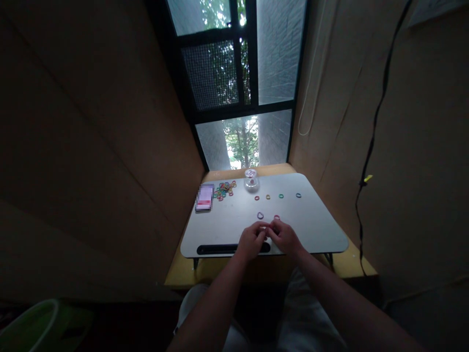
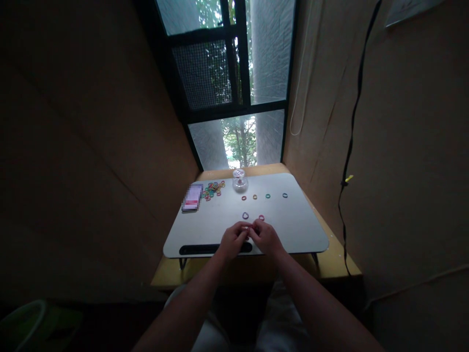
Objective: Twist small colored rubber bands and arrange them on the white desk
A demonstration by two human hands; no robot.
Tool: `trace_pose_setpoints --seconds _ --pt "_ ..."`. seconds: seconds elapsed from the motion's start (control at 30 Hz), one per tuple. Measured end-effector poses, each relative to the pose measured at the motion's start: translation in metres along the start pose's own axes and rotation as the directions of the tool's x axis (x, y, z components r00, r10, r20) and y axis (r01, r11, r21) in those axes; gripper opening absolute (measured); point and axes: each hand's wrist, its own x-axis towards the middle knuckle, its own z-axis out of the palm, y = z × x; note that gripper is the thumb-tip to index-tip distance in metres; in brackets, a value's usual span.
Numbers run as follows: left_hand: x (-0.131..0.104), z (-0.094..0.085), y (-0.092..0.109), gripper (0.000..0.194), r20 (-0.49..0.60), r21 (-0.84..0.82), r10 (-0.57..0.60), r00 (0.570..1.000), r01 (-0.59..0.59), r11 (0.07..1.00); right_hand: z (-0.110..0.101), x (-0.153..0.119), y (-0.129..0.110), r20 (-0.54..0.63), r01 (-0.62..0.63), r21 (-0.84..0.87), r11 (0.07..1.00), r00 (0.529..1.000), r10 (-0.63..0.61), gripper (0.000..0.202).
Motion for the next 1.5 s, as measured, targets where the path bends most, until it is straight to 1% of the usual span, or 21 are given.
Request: trace_pose_setpoints --seconds 0.17,0.33,0.57,0.73,0.9,1.03,1.33,1.5 --pt "0.000 0.000 0.000 0.025 0.011 0.005 -0.012 1.000 0.012 1.000 -0.001 0.000 0.001 0.002 -0.014 -0.001 1.000 1.000 0.014 0.018" --pt "-0.001 0.000 0.002 0.024 0.015 0.028 0.005 1.000 -0.006 1.000 -0.001 0.000 0.000 0.012 -0.020 -0.006 1.000 1.000 0.020 0.025" --pt "0.000 0.001 0.002 0.022 -0.040 0.150 0.015 0.999 -0.009 0.989 -0.002 0.001 -0.001 0.040 0.014 -0.023 1.000 0.999 -0.013 0.025" --pt "0.001 0.003 0.000 0.019 -0.086 0.201 0.012 0.996 0.005 0.980 -0.004 0.000 -0.004 0.042 0.031 -0.021 0.999 0.999 -0.030 0.020" --pt "0.002 0.003 -0.001 0.019 -0.122 0.201 0.015 0.992 0.010 0.979 -0.006 0.000 -0.010 0.037 0.032 0.022 0.999 0.999 -0.033 0.012" --pt "0.003 0.004 -0.002 0.019 -0.140 0.210 0.011 0.990 0.019 0.978 -0.006 -0.001 -0.012 0.026 0.008 0.057 0.998 1.000 -0.009 0.006" --pt "0.003 0.004 -0.001 0.019 -0.167 0.209 -0.004 0.986 0.039 0.977 -0.008 -0.004 -0.015 0.055 0.004 0.074 0.997 0.998 -0.008 0.014" --pt "0.003 0.004 0.001 0.017 -0.175 0.212 -0.003 0.985 0.041 0.976 -0.004 -0.002 -0.011 0.009 0.004 0.028 1.000 1.000 -0.005 0.011"
